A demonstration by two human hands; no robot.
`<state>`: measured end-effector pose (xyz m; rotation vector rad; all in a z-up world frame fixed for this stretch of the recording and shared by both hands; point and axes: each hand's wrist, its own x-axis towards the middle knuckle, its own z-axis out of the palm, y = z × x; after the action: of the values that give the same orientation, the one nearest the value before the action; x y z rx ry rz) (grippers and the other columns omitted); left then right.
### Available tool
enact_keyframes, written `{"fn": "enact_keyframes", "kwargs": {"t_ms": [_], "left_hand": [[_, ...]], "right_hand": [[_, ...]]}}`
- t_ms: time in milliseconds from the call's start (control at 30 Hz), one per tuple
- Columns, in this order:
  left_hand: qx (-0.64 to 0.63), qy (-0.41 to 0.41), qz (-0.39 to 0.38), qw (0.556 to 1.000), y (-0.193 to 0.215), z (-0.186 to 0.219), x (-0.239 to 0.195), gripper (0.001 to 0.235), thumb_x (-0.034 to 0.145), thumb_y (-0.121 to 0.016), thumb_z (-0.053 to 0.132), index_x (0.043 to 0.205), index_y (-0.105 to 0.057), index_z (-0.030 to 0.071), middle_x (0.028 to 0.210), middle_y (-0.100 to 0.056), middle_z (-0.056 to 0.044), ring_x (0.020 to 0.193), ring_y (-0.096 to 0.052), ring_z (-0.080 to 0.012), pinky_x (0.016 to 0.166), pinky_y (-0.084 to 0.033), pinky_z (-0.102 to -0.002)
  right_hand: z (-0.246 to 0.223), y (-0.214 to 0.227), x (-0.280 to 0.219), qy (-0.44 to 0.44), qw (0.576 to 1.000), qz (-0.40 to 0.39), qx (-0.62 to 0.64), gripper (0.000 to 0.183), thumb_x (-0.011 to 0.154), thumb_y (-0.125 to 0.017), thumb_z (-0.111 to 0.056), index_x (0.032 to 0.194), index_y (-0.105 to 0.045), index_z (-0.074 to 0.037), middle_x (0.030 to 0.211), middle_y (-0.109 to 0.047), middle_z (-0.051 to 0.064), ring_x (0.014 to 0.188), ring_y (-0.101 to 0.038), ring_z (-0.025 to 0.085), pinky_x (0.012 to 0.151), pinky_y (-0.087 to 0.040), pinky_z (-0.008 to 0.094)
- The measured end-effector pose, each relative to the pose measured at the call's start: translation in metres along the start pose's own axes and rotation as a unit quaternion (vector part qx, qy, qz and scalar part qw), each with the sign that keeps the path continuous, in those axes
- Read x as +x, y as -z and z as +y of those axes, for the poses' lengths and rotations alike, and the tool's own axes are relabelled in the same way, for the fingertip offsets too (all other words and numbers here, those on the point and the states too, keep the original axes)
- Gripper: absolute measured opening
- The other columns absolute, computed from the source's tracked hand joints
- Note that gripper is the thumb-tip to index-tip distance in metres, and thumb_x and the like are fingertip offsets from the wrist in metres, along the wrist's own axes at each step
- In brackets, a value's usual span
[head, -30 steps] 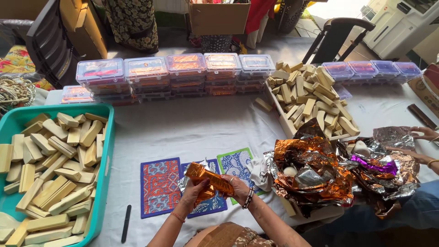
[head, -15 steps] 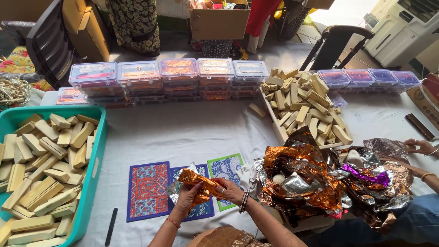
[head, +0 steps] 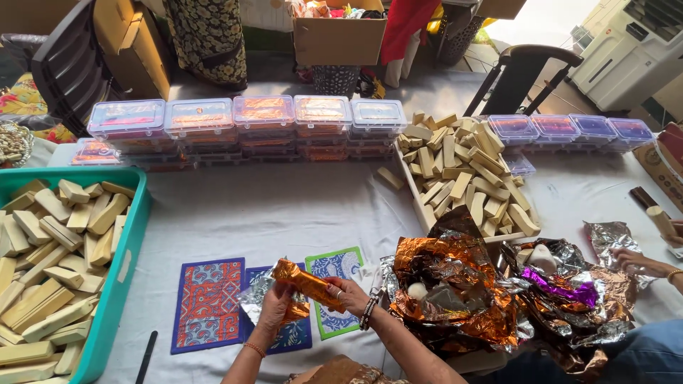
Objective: The person picks up rectangular wooden blocks from a teal tray and wipes them with a white cloth. They then wrap the blocks in shiny metallic foil and place them on patterned mats on the table.
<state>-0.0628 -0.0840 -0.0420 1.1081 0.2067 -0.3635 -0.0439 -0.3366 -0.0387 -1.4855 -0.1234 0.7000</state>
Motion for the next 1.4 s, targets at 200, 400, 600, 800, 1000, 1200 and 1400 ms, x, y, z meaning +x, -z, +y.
{"fn": "enact_keyframes", "kwargs": {"t_ms": [200,400,600,800,1000,1200,1400], "left_hand": [[0.047,0.024,0.139,0.989,0.089,-0.066,0.044,0.037,0.104,-0.064,0.028,0.122,-0.065,-0.003,0.092,-0.071,-0.011,0.078,-0.068,-0.0151,0.068,-0.058,-0.028],[0.121,-0.032,0.125,0.984,0.09,-0.069,0.035,0.028,0.097,-0.061,0.014,0.123,-0.064,0.003,0.081,-0.072,-0.008,0.07,-0.065,-0.0099,0.063,-0.062,-0.028],[0.324,-0.029,0.19,0.926,0.066,-0.049,0.014,0.027,0.096,-0.067,0.012,0.123,-0.07,0.009,0.082,-0.076,0.0,0.074,-0.066,-0.007,0.069,-0.055,-0.024],[0.387,-0.007,0.193,0.902,0.069,-0.053,0.015,0.027,0.096,-0.067,0.018,0.122,-0.071,0.017,0.087,-0.078,0.003,0.078,-0.071,-0.0065,0.071,-0.06,-0.023],[0.37,0.008,0.19,0.909,0.07,-0.058,0.018,0.025,0.096,-0.066,0.021,0.12,-0.072,0.018,0.086,-0.077,0.002,0.074,-0.069,-0.0067,0.066,-0.059,-0.023],[0.408,0.022,0.206,0.889,0.062,-0.049,0.014,0.022,0.096,-0.067,0.022,0.116,-0.073,0.018,0.084,-0.077,0.004,0.072,-0.069,-0.0056,0.065,-0.058,-0.023],[0.378,-0.011,0.199,0.904,0.068,-0.055,0.016,0.026,0.094,-0.067,0.018,0.12,-0.073,0.017,0.084,-0.077,0.003,0.074,-0.069,-0.0056,0.067,-0.059,-0.023]], "right_hand": [[0.023,0.075,0.041,-0.014,0.971,0.149,0.184,0.043,0.105,-0.054,-0.026,0.142,-0.056,-0.006,0.114,-0.074,0.013,0.087,-0.075,0.023,0.07,-0.063,0.036],[0.024,0.181,0.096,0.065,0.929,0.265,0.252,0.035,0.105,-0.056,-0.024,0.132,-0.059,-0.002,0.103,-0.072,0.016,0.08,-0.074,0.027,0.065,-0.065,0.04],[-0.012,0.241,0.133,0.079,0.874,0.379,0.294,0.031,0.105,-0.055,-0.031,0.127,-0.053,-0.009,0.1,-0.07,0.014,0.074,-0.073,0.027,0.061,-0.063,0.041],[0.017,0.308,0.166,0.052,0.794,0.485,0.362,0.031,0.106,-0.053,-0.035,0.121,-0.054,-0.007,0.089,-0.067,0.017,0.061,-0.066,0.03,0.05,-0.058,0.044],[0.025,0.328,0.161,-0.028,0.763,0.533,0.365,0.031,0.105,-0.054,-0.038,0.118,-0.059,-0.011,0.087,-0.068,0.013,0.06,-0.065,0.028,0.048,-0.056,0.041],[0.036,0.339,0.163,-0.065,0.75,0.558,0.35,0.033,0.104,-0.059,-0.038,0.117,-0.062,-0.008,0.089,-0.069,0.012,0.061,-0.067,0.027,0.05,-0.058,0.038],[0.029,0.344,0.163,-0.081,0.721,0.579,0.372,0.045,0.1,-0.063,-0.045,0.121,-0.062,-0.005,0.102,-0.07,0.016,0.07,-0.067,0.03,0.055,-0.059,0.038]]}}
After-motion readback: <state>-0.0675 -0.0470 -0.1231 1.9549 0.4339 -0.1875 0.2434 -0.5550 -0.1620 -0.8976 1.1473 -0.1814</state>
